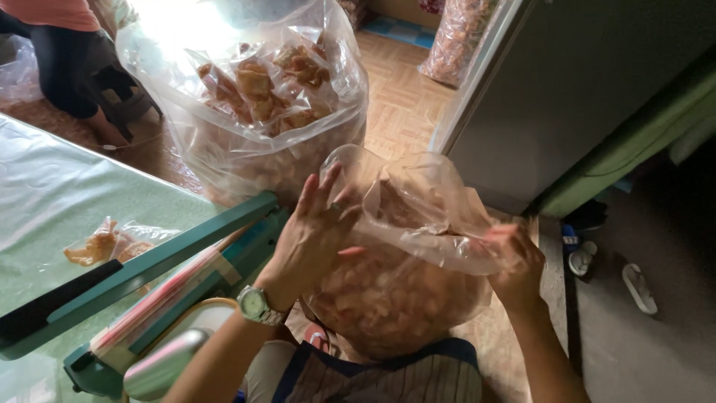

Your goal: Scooping snacks into small plastic bags and sealing them with a heat sealer

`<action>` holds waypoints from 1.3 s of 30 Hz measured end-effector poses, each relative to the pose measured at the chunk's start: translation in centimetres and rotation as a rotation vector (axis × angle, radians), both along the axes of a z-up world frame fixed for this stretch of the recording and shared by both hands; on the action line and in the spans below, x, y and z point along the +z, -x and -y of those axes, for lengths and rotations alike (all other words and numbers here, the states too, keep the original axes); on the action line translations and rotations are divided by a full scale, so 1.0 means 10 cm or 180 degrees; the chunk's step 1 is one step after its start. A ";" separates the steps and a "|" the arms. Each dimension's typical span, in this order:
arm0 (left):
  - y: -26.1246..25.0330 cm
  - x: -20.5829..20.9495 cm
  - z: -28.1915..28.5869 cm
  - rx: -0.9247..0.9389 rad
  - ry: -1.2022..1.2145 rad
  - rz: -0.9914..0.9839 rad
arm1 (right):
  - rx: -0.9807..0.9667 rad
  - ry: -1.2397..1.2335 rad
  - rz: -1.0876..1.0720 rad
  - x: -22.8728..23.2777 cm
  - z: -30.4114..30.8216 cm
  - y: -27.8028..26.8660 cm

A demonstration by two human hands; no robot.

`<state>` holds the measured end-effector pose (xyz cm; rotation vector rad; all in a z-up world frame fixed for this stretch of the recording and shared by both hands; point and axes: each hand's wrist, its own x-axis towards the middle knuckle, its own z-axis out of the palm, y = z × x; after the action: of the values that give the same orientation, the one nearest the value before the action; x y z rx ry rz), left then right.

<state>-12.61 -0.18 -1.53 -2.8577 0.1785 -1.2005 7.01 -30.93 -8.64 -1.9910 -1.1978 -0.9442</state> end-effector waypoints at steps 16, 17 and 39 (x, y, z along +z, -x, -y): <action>0.63 -0.19 -0.04 -0.1026 0.2425 -0.1762 | -0.0682 0.2675 -0.2402 0.20 0.62 0.65; 0.59 -0.11 -0.01 -0.1226 0.2443 -0.1007 | -0.0889 0.2080 -0.1804 0.31 0.58 0.70; -1.32 -1.53 -0.53 0.1395 0.0848 -0.1392 | -0.0279 0.1956 -0.1786 -0.37 0.01 -0.08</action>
<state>0.64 5.15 -16.85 -3.0991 -0.6102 -0.5485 7.86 -31.05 -12.36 -2.5571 -1.1503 0.0022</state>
